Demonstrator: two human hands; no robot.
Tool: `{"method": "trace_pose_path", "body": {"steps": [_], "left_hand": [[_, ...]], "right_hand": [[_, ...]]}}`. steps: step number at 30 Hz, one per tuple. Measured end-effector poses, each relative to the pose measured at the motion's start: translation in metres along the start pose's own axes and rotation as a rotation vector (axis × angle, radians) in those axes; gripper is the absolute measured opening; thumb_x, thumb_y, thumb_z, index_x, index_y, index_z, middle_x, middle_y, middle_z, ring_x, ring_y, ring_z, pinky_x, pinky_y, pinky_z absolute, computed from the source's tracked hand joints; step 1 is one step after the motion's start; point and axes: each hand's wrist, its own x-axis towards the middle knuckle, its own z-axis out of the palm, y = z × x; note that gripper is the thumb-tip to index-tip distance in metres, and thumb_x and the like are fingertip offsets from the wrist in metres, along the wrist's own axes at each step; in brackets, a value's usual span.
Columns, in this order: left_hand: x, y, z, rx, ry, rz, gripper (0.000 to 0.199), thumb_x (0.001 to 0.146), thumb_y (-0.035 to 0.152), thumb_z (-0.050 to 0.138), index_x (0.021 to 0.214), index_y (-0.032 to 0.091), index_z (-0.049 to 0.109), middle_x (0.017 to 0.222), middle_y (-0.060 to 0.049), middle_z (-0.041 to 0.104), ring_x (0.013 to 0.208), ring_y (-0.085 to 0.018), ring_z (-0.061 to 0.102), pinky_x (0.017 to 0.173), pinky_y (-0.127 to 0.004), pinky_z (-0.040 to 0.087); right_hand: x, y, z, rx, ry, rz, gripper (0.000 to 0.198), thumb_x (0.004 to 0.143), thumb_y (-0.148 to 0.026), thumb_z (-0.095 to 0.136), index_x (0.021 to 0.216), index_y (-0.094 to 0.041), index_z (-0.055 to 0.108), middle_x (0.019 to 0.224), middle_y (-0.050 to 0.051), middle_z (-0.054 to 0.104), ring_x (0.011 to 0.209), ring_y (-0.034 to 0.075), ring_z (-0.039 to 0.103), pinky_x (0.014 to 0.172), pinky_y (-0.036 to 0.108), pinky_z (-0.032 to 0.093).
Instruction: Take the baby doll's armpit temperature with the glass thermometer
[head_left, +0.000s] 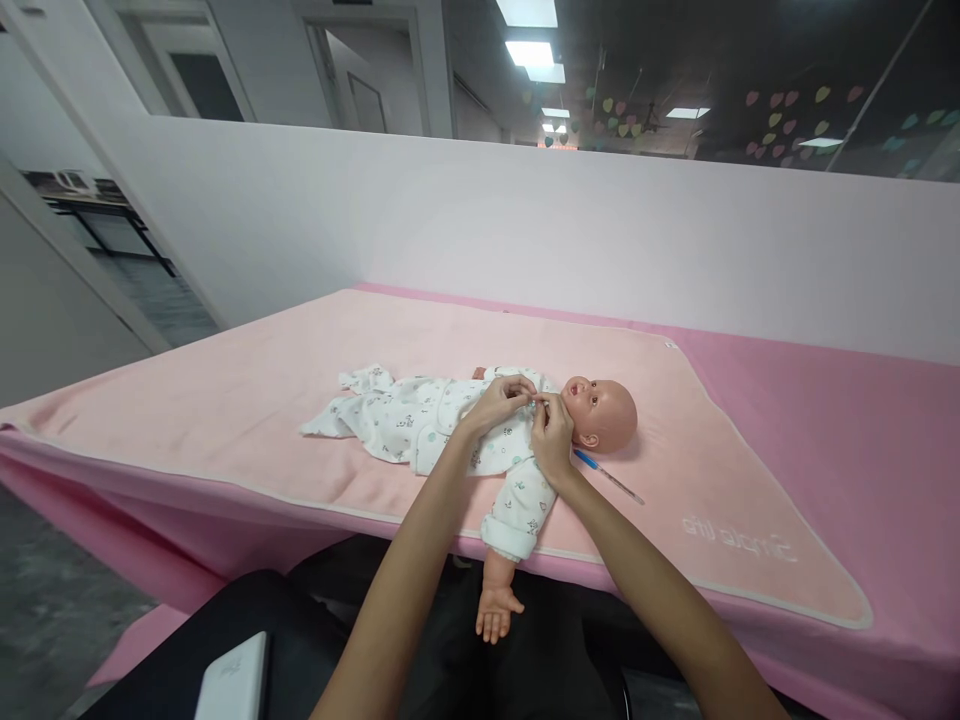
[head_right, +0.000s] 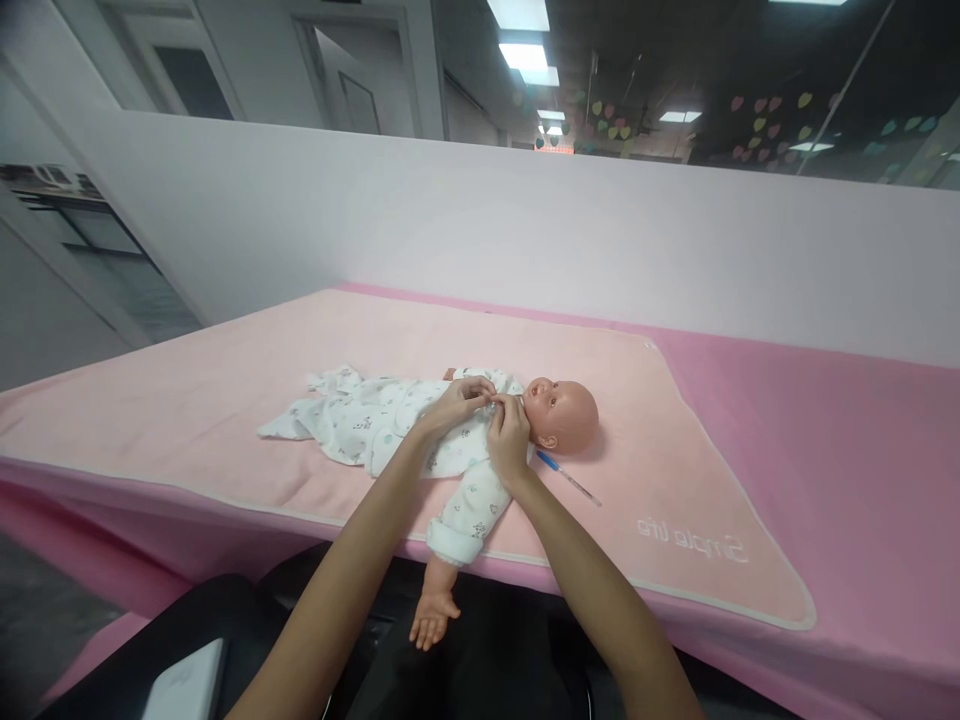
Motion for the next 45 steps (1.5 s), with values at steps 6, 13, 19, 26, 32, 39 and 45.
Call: {"method": "trace_pose_path", "body": {"steps": [6, 13, 19, 26, 32, 39, 45], "left_hand": [[-0.001, 0.004, 0.0, -0.033, 0.005, -0.019, 0.013, 0.067, 0.022, 0.056, 0.077, 0.014, 0.056, 0.07, 0.001, 0.057, 0.067, -0.01, 0.052, 0.063, -0.021, 0.038], [0.0, 0.0, -0.001, -0.022, 0.021, -0.025, 0.017, 0.068, 0.023, 0.055, 0.082, 0.015, 0.057, 0.07, 0.0, 0.058, 0.07, -0.012, 0.055, 0.067, -0.023, 0.04], [0.0, 0.004, 0.001, -0.009, 0.061, -0.038, 0.015, 0.067, 0.024, 0.054, 0.079, 0.015, 0.059, 0.071, 0.0, 0.059, 0.072, -0.013, 0.054, 0.068, -0.024, 0.041], [0.0, 0.002, -0.001, -0.01, 0.036, -0.04, 0.016, 0.067, 0.026, 0.053, 0.077, 0.015, 0.06, 0.076, -0.001, 0.06, 0.075, -0.014, 0.054, 0.07, -0.025, 0.042], [0.001, 0.002, 0.002, 0.04, 0.065, -0.02, 0.016, 0.069, 0.025, 0.051, 0.078, 0.016, 0.06, 0.076, -0.001, 0.061, 0.074, -0.014, 0.055, 0.068, -0.025, 0.041], [-0.035, 0.001, -0.001, 0.494, 0.373, 0.148, 0.02, 0.077, 0.031, 0.049, 0.089, 0.019, 0.059, 0.089, -0.004, 0.062, 0.081, -0.018, 0.054, 0.076, -0.03, 0.04], [-0.067, -0.005, -0.011, 0.859, 0.379, 0.258, 0.024, 0.08, 0.03, 0.048, 0.099, 0.02, 0.058, 0.095, -0.007, 0.062, 0.091, -0.021, 0.053, 0.082, -0.032, 0.037]], "right_hand": [[0.001, -0.001, 0.002, -0.019, 0.042, 0.049, 0.016, 0.084, -0.017, 0.035, 0.085, -0.018, 0.051, 0.082, 0.005, 0.06, 0.078, 0.016, 0.056, 0.071, 0.028, 0.044], [0.003, -0.001, 0.004, -0.04, 0.086, 0.056, 0.013, 0.083, -0.018, 0.037, 0.085, -0.018, 0.05, 0.083, 0.005, 0.06, 0.079, 0.016, 0.055, 0.072, 0.028, 0.044], [0.001, -0.002, 0.003, -0.037, 0.08, 0.014, 0.018, 0.08, -0.013, 0.035, 0.087, -0.018, 0.051, 0.085, 0.006, 0.057, 0.081, 0.015, 0.053, 0.073, 0.029, 0.044], [-0.002, 0.0, 0.004, -0.041, 0.022, 0.008, 0.018, 0.078, -0.014, 0.04, 0.091, -0.017, 0.052, 0.078, 0.003, 0.055, 0.062, 0.012, 0.049, 0.062, 0.026, 0.043], [-0.001, 0.001, 0.004, -0.037, 0.007, 0.02, 0.018, 0.081, -0.016, 0.039, 0.094, -0.018, 0.051, 0.082, 0.004, 0.057, 0.071, 0.015, 0.052, 0.066, 0.028, 0.044], [-0.001, 0.002, 0.005, -0.063, 0.02, 0.04, 0.02, 0.083, -0.017, 0.037, 0.097, -0.017, 0.05, 0.089, 0.007, 0.058, 0.078, 0.016, 0.055, 0.072, 0.03, 0.044], [-0.003, -0.003, 0.004, -0.097, 0.027, -0.076, 0.02, 0.084, -0.015, 0.036, 0.095, -0.017, 0.052, 0.093, 0.008, 0.057, 0.088, 0.016, 0.054, 0.072, 0.028, 0.044]]}}
